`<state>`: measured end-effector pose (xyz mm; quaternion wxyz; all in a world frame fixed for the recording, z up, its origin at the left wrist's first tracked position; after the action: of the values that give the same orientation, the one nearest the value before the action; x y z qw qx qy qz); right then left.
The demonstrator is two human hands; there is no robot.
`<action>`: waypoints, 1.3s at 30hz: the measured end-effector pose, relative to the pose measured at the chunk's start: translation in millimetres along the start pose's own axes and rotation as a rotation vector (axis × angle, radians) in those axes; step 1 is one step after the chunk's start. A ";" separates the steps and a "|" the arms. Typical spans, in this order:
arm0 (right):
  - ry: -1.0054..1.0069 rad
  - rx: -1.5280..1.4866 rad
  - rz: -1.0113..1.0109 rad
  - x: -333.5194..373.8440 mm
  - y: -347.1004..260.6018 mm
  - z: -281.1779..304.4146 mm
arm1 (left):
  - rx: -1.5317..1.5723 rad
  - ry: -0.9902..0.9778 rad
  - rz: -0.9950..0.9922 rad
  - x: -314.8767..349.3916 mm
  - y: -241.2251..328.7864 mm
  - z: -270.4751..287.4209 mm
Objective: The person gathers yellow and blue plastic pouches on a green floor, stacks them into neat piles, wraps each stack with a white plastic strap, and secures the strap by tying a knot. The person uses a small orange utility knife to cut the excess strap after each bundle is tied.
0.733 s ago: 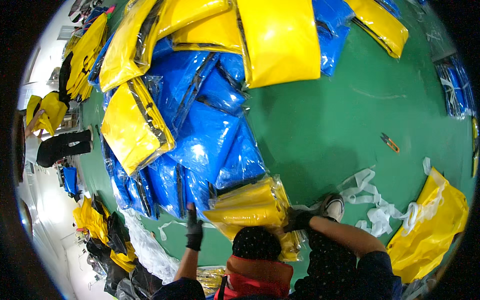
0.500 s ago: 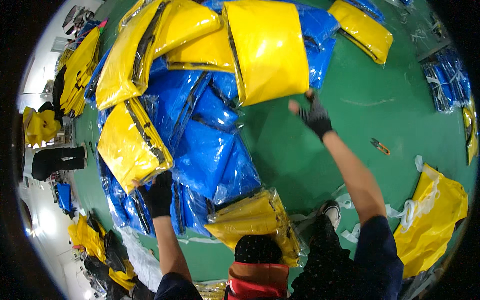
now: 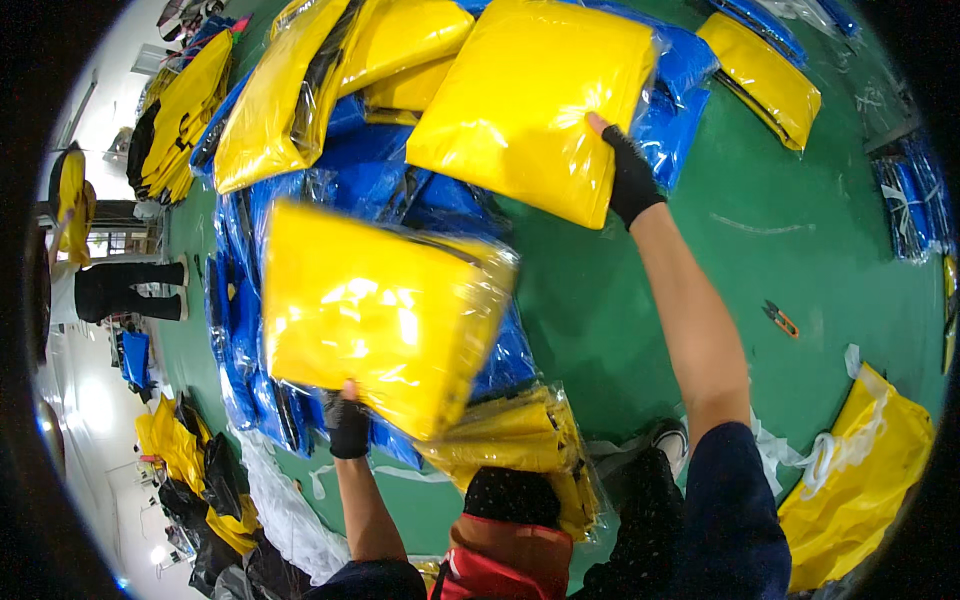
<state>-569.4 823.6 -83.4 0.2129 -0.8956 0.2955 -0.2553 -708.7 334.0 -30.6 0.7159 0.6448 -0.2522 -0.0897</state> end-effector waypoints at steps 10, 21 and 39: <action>0.095 0.059 0.091 214.9 -154.0 173.9 | -0.227 -0.785 0.133 -19.3 -88.5 -265.0; 0.085 0.959 -0.120 213.6 -44.7 209.4 | 0.335 -0.784 0.634 -11.8 -152.4 -338.3; -0.235 0.592 -0.086 231.4 -2.8 -19.6 | 0.008 -0.359 0.526 59.8 60.0 -191.6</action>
<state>-418.8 673.5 10.1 0.4861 -0.8298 0.1433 -0.2337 -577.9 484.3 34.3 0.6561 0.5341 -0.5330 -0.0129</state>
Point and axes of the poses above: each hand's wrist, its own x-axis away from the middle knuckle, its own z-axis out of the back of the hand, y = z × x, the point moved 8 cm from there along -x, towards the middle knuckle, and after that the axes turned 8 degrees about -x, right-handed, at the moved point
